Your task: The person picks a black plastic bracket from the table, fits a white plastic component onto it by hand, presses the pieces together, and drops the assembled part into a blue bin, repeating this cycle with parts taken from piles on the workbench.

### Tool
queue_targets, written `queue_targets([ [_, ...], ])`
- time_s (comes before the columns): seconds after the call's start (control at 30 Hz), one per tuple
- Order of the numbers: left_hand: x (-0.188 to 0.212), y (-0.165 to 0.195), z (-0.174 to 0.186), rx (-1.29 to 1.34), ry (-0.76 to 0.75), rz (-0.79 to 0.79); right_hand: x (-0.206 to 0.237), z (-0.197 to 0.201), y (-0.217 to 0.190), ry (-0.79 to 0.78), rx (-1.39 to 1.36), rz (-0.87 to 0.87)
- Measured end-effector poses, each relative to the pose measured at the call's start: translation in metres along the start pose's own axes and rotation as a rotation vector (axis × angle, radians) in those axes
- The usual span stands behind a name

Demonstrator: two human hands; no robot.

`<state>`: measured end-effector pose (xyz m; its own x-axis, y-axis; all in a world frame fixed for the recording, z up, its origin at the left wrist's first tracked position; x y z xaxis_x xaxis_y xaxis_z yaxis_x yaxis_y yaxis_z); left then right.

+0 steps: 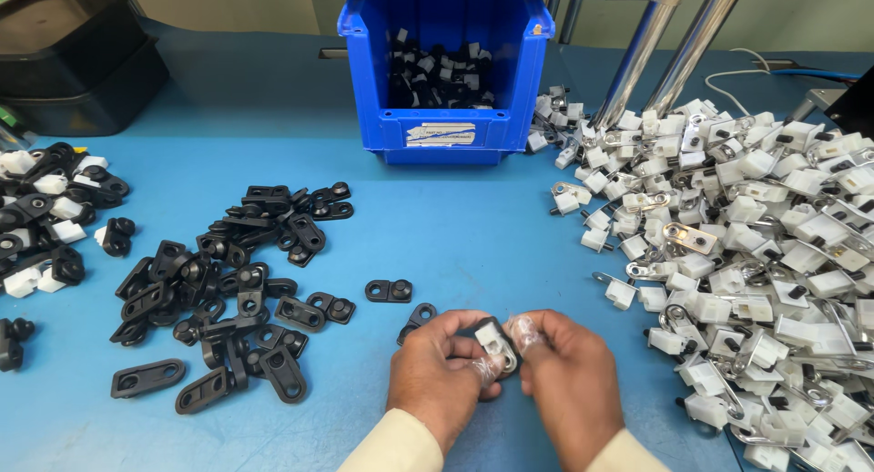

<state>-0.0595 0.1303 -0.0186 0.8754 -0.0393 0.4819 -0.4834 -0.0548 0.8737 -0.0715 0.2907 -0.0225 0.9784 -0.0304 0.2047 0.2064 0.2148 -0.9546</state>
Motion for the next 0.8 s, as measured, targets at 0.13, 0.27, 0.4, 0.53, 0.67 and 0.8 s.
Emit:
queue_targets([
  [0.13, 0.001, 0.003, -0.001, 0.135, -0.034, -0.036, 0.023, 0.001, -0.028, -0.129, 0.164, 0.521],
  [0.27, 0.005, 0.002, -0.002, 0.189, -0.076, 0.028, 0.005, 0.008, 0.013, -0.134, -0.203, -0.208],
  [0.4, 0.007, 0.011, -0.007, 0.162, -0.102, -0.017, 0.004, 0.004, 0.012, -0.184, -0.323, -0.344],
  [0.53, 0.009, 0.015, -0.008, 0.098, 0.005, -0.043, 0.001, -0.002, 0.008, -0.094, -0.338, -0.31],
  [0.67, 0.007, 0.019, -0.011, 0.101, 0.087, -0.029, 0.001, -0.003, 0.008, 0.045, -0.463, -0.346],
  [0.8, 0.004, 0.023, -0.011, 0.242, 0.034, -0.014, 0.006, 0.002, 0.003, -0.013, -0.397, -0.335],
])
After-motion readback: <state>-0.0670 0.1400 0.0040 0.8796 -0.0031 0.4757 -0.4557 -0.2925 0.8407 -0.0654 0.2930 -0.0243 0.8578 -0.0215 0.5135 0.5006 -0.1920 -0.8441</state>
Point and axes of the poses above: each hand's wrist, its own x-axis away from the middle knuckle, its own z-axis out of the back of the hand, y = z × x, the point moved 7 cm from there along -x, towards the middle knuckle, and after that the axes turned 6 degrees about -y, right-handed, at the moved point
